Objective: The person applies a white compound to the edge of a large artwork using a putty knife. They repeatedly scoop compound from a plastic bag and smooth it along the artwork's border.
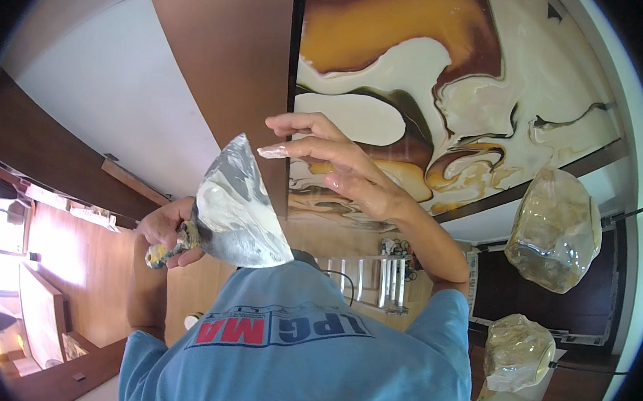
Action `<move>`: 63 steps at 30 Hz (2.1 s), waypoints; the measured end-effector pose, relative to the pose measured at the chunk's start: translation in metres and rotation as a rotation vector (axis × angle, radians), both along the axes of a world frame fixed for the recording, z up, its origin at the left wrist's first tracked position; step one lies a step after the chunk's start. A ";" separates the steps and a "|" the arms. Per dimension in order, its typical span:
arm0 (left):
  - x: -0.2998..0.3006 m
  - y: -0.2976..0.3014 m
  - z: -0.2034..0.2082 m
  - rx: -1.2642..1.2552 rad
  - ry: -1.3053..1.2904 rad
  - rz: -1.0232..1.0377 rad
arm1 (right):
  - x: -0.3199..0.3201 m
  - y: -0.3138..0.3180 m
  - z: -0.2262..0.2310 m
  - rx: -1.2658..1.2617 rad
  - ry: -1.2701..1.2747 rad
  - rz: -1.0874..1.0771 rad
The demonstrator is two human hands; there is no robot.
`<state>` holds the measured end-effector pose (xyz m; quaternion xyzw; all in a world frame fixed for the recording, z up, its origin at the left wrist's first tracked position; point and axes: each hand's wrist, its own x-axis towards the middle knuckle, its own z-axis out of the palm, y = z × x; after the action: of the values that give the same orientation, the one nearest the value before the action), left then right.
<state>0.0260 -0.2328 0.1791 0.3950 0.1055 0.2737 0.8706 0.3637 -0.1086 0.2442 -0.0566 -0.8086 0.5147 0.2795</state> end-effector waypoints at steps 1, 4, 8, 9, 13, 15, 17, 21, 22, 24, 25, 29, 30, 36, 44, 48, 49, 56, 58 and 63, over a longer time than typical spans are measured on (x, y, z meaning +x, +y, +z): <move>0.004 0.002 0.007 -0.014 0.036 -0.015 | -0.002 -0.002 0.000 0.003 -0.009 0.011; 0.009 0.005 0.016 -0.022 0.098 -0.062 | -0.008 -0.009 0.001 0.010 -0.026 0.052; 0.002 0.007 0.014 -0.066 0.083 -0.016 | -0.003 -0.009 0.005 0.121 -0.043 0.120; 0.001 0.006 0.013 -0.065 0.090 0.005 | -0.001 -0.007 0.006 0.109 -0.023 0.147; 0.002 0.009 0.011 -0.093 0.102 -0.023 | -0.002 -0.002 0.005 0.023 0.092 0.195; 0.005 0.011 0.011 -0.109 0.108 -0.053 | -0.008 -0.002 0.002 -0.040 0.086 0.194; 0.008 0.013 0.012 -0.117 0.107 -0.086 | -0.013 -0.002 -0.002 -0.060 0.024 0.203; 0.011 0.015 0.013 -0.109 0.082 -0.107 | -0.020 -0.004 -0.010 -0.009 0.011 0.249; 0.011 0.015 0.013 -0.110 0.080 -0.099 | -0.020 -0.005 -0.012 -0.002 0.000 0.248; 0.011 0.014 0.012 -0.103 0.079 -0.081 | -0.019 -0.005 -0.016 -0.005 -0.016 0.250; 0.011 0.014 0.011 -0.096 0.081 -0.071 | -0.017 -0.005 -0.017 -0.015 -0.020 0.255; 0.008 0.016 0.003 -0.094 0.060 -0.058 | -0.009 -0.006 -0.019 -0.008 -0.005 0.272; 0.007 0.016 0.001 -0.095 0.057 -0.056 | -0.007 -0.006 -0.018 -0.036 0.008 0.284; 0.007 0.016 -0.015 -0.099 -0.097 -0.090 | 0.001 -0.014 -0.006 -0.221 0.208 0.243; 0.015 0.015 -0.019 -0.072 -0.256 -0.115 | -0.006 -0.017 -0.010 0.329 -0.019 0.020; 0.009 0.009 -0.023 -0.089 -0.209 -0.055 | 0.002 -0.007 -0.012 0.318 0.002 0.030; 0.007 0.009 -0.025 -0.088 -0.213 -0.061 | 0.004 -0.005 -0.012 0.305 0.017 0.035; 0.010 0.011 -0.032 -0.043 -0.313 -0.137 | -0.001 -0.007 -0.011 -0.114 0.129 0.014; 0.012 0.010 -0.030 -0.062 -0.250 -0.108 | -0.001 -0.008 -0.007 -0.186 0.035 0.052; 0.015 0.010 -0.031 -0.131 -0.269 -0.078 | -0.007 -0.002 -0.009 -0.245 -0.048 0.181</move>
<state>0.0411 -0.2231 0.1483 0.3008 -0.0096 0.2828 0.9108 0.3571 -0.1103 0.2348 -0.0294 -0.7480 0.6310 0.2037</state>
